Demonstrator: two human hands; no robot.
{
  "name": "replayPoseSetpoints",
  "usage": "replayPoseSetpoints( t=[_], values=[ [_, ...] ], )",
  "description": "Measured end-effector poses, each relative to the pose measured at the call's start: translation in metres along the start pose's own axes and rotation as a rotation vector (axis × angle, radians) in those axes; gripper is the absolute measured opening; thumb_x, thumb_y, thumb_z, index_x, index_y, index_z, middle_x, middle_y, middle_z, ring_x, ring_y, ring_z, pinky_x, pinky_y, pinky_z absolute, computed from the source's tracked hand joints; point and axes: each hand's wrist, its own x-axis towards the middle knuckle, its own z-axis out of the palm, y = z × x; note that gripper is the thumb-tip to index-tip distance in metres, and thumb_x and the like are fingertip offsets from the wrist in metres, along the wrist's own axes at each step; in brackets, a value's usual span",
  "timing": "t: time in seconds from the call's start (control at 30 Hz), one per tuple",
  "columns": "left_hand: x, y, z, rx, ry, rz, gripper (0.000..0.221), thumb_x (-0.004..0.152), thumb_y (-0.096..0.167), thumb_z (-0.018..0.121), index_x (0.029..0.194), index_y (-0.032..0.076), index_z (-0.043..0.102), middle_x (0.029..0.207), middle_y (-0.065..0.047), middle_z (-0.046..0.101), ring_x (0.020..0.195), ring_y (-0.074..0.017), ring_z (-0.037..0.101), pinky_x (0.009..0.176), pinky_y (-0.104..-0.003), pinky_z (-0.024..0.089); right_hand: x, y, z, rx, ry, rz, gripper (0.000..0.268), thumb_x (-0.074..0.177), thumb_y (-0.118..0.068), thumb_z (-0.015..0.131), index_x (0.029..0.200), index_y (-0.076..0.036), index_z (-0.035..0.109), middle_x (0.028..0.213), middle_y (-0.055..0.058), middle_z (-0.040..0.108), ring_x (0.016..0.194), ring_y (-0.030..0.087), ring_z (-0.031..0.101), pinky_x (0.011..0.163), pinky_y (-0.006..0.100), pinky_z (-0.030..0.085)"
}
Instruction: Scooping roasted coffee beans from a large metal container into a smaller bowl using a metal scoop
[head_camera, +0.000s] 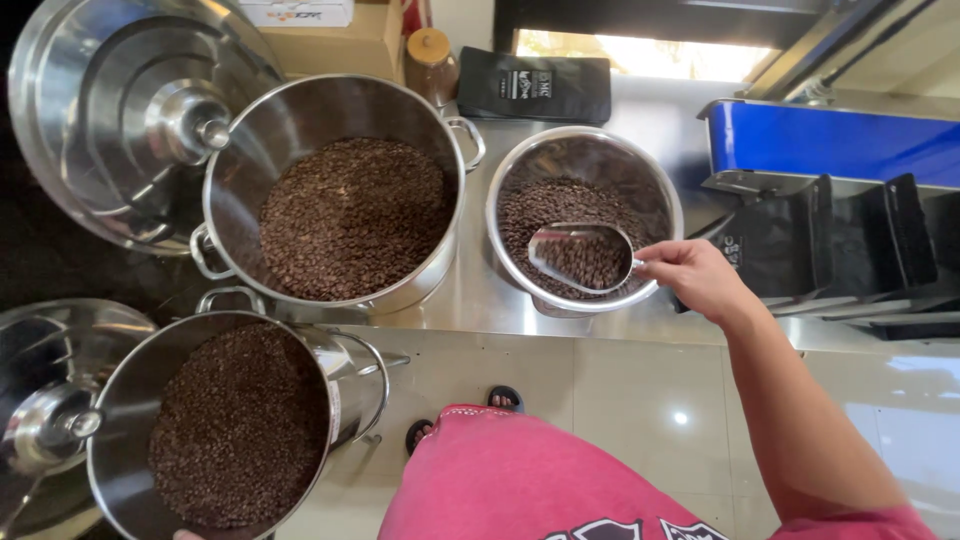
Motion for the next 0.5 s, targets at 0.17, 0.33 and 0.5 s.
replayPoseSetpoints(
  t=[0.17, 0.33, 0.5],
  values=[
    [0.014, -0.032, -0.004, 0.009, 0.043, -0.107, 0.061, 0.104, 0.023, 0.050, 0.161, 0.006, 0.035, 0.113, -0.051, 0.065, 0.095, -0.0724, 0.061, 0.081, -0.072, 0.045, -0.027, -0.064, 0.066, -0.213, -0.227, -0.036, 0.027, 0.087, -0.011, 0.075, 0.112, -0.008, 0.085, 0.094, 0.006, 0.084, 0.087, 0.013, 0.068, 0.084, 0.030, 0.054],
    [0.042, -0.090, 0.013, -0.023, 0.056, -0.227, 0.067, 0.101, 0.032, 0.045, 0.165, 0.018, 0.029, 0.123, -0.043, 0.065, 0.101, -0.0683, 0.061, 0.083, -0.074, 0.045, -0.046, -0.096, 0.203, -0.533, -0.437, -0.173, 0.025, 0.092, -0.030, 0.074, 0.114, -0.026, 0.087, 0.092, -0.010, 0.086, 0.072, 0.005, 0.067, 0.074, 0.023, 0.052],
    [0.043, -0.097, 0.019, -0.077, 0.055, -0.118, 0.069, 0.101, 0.030, 0.044, 0.165, 0.012, 0.026, 0.117, -0.044, 0.066, 0.099, -0.0672, 0.061, 0.084, -0.070, 0.041, -0.060, -0.067, 0.382, -0.850, -0.387, -1.037, 0.040, 0.086, -0.010, 0.058, 0.120, -0.023, 0.075, 0.103, 0.005, 0.075, 0.094, 0.031, 0.070, 0.072, 0.046, 0.060]
  ],
)
